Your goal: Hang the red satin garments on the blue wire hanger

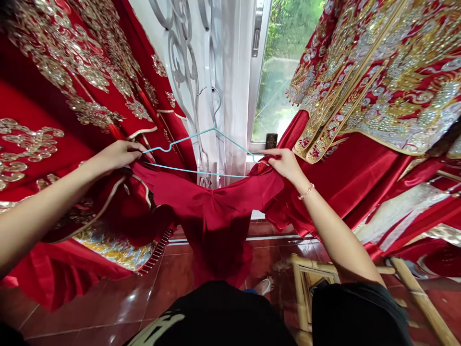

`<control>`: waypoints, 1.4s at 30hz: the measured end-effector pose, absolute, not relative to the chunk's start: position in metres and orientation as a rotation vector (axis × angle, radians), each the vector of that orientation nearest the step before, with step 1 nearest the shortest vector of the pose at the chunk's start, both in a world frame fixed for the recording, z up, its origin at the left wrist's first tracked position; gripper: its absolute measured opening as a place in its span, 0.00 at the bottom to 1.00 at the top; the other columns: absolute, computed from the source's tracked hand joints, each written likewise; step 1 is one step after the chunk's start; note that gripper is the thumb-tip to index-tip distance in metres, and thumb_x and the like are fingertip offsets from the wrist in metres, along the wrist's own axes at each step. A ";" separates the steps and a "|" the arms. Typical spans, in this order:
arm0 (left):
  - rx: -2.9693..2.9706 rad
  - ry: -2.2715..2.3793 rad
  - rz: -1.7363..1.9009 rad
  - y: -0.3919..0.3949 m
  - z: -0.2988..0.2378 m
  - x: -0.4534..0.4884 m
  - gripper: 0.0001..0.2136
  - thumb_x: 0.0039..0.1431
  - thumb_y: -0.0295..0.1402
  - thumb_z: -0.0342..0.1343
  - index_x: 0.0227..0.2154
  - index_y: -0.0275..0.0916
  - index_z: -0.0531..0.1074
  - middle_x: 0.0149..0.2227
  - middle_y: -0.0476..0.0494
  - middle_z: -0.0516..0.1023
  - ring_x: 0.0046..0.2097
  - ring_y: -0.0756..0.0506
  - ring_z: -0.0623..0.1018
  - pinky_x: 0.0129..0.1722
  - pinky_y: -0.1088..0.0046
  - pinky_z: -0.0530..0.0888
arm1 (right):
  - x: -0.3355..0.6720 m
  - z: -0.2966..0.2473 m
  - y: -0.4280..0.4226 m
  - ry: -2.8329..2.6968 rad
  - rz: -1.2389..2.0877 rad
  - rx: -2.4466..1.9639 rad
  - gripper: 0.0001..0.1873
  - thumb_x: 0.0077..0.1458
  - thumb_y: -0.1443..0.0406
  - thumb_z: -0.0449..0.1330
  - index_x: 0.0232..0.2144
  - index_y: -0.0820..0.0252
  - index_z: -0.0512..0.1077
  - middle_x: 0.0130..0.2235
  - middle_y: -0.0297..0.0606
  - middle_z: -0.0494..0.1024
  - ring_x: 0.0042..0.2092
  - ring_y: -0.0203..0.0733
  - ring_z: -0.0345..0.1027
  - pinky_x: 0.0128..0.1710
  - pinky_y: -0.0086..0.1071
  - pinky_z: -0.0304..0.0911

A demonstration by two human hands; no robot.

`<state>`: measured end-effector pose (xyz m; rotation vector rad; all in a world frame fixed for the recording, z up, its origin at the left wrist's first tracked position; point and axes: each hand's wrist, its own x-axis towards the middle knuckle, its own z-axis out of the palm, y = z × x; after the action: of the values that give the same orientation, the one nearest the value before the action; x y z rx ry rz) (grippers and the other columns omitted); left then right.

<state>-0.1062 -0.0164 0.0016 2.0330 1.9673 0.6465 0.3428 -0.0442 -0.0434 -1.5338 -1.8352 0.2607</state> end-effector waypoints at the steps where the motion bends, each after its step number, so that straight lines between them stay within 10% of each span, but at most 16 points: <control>1: 2.039 1.956 0.627 -0.019 0.003 -0.105 0.14 0.54 0.20 0.49 0.31 0.36 0.81 0.15 0.56 0.64 0.23 0.52 0.61 0.28 0.79 0.62 | 0.343 -0.045 -0.048 -1.910 0.185 -1.473 0.20 0.50 0.73 0.54 0.41 0.61 0.81 0.39 0.40 0.80 0.39 0.41 0.73 0.45 0.38 0.70; 7: 2.093 1.805 0.620 -0.026 0.008 -0.100 0.16 0.54 0.17 0.49 0.34 0.32 0.82 0.20 0.56 0.71 0.27 0.51 0.63 0.36 0.79 0.65 | 0.348 -0.047 -0.064 -2.242 -0.175 -1.349 0.18 0.55 0.70 0.56 0.45 0.60 0.80 0.53 0.46 0.76 0.50 0.48 0.74 0.56 0.45 0.68; 16: 2.172 1.798 0.593 -0.030 0.002 -0.105 0.17 0.58 0.18 0.49 0.44 0.28 0.81 0.32 0.50 0.80 0.33 0.50 0.70 0.38 0.78 0.64 | 0.319 -0.032 -0.077 -2.444 -0.614 -1.849 0.19 0.65 0.68 0.49 0.50 0.71 0.74 0.52 0.57 0.78 0.44 0.52 0.78 0.42 0.41 0.70; 42: 2.308 1.873 0.409 -0.029 -0.008 -0.106 0.19 0.58 0.26 0.47 0.46 0.34 0.80 0.43 0.41 0.83 0.44 0.44 0.78 0.53 0.69 0.71 | 0.335 -0.011 -0.041 -2.315 -0.289 -1.778 0.14 0.52 0.69 0.57 0.36 0.67 0.82 0.33 0.44 0.84 0.35 0.43 0.76 0.35 0.30 0.64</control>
<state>-0.1064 -0.0286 -0.0080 2.3076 1.8728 0.4089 0.3345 -0.0414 -0.0106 -1.7777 -2.3155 -0.2895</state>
